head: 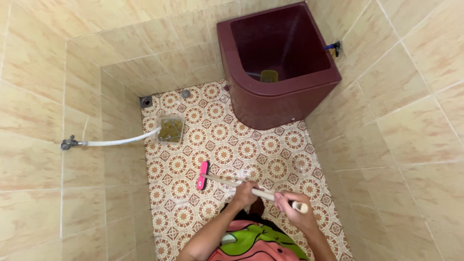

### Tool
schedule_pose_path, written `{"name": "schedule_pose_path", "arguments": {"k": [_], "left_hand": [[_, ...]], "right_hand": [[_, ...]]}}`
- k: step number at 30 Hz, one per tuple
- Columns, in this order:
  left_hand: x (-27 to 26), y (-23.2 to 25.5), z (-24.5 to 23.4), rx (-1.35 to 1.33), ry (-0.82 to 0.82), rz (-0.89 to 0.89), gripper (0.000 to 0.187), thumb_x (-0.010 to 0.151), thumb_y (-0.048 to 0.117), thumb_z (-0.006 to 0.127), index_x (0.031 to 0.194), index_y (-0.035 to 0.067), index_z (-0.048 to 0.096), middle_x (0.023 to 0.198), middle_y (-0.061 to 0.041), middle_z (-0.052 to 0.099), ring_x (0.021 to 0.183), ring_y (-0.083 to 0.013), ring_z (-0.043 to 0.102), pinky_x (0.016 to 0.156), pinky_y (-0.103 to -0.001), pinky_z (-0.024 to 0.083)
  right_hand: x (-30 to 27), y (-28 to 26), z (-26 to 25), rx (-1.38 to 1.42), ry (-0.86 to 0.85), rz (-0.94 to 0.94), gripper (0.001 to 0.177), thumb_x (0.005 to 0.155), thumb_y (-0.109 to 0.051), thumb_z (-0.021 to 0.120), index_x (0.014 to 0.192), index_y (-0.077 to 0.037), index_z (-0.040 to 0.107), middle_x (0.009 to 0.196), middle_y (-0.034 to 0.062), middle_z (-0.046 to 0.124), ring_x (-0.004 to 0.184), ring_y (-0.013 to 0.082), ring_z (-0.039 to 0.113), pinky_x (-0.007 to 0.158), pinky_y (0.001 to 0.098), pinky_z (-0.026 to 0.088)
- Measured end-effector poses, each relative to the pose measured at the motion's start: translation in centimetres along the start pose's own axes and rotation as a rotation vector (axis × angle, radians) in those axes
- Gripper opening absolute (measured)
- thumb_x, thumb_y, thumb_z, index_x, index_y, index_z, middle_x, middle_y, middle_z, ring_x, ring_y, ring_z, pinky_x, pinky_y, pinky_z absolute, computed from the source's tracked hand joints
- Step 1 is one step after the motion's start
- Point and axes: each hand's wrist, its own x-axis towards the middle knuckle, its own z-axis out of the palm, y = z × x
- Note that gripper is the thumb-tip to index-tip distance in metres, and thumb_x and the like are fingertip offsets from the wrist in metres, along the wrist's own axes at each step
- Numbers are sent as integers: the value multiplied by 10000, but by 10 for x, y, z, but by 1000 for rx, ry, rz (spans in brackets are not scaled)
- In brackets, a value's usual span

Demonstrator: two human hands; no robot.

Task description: The person scrubs the patterned bathroom floor using a long-handled brush, moving it back and forth over the tiles and near the drain.

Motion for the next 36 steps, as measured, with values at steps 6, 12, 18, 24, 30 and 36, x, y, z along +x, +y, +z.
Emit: {"name": "schedule_pose_path", "arguments": {"k": [6, 12, 18, 24, 30, 36], "left_hand": [[7, 76, 38, 69, -134, 143, 58, 857, 193, 759, 911, 173, 761, 913, -45, 753, 822, -190, 725, 789, -352, 582], [14, 123, 40, -22, -140, 188, 63, 889, 123, 728, 937, 154, 755, 924, -59, 765, 815, -173, 703, 834, -362, 559], [18, 67, 30, 22, -135, 95, 98, 868, 114, 700, 930, 172, 749, 933, -43, 758, 799, -132, 722, 799, -315, 598], [20, -20, 14, 102, -46, -39, 155, 907, 114, 681, 991, 207, 771, 922, -77, 765, 810, -223, 740, 818, -344, 600], [16, -29, 20, 364, -85, 26, 130, 788, 128, 800, 902, 190, 798, 978, -55, 727, 994, -265, 651, 918, -412, 527], [2, 76, 48, 147, -329, 108, 97, 932, 140, 663, 939, 206, 734, 931, -16, 750, 875, -159, 707, 927, -373, 541]], "right_hand": [[-33, -39, -50, -178, 255, -3, 243, 916, -65, 667, 714, 37, 754, 551, 64, 617, 469, 87, 476, 395, 249, 332], [-24, -27, -61, 142, 403, -324, 424, 1085, -42, 579, 662, -12, 585, 611, 14, 538, 562, 95, 536, 532, 249, 451], [-7, 18, -39, -40, 360, -251, 352, 965, 29, 553, 627, -10, 640, 580, 93, 648, 537, 154, 686, 546, 281, 577], [3, 53, -4, -10, 94, -152, 270, 918, 27, 588, 664, 13, 677, 685, 125, 718, 551, 125, 657, 447, 237, 573], [-19, 64, -13, 8, 45, 59, 194, 908, -98, 667, 748, -20, 744, 598, 66, 690, 415, 87, 492, 296, 228, 327], [-56, -24, -58, -193, 290, 52, 177, 896, -142, 660, 887, -22, 790, 594, 52, 724, 423, 70, 549, 316, 231, 370]]}}
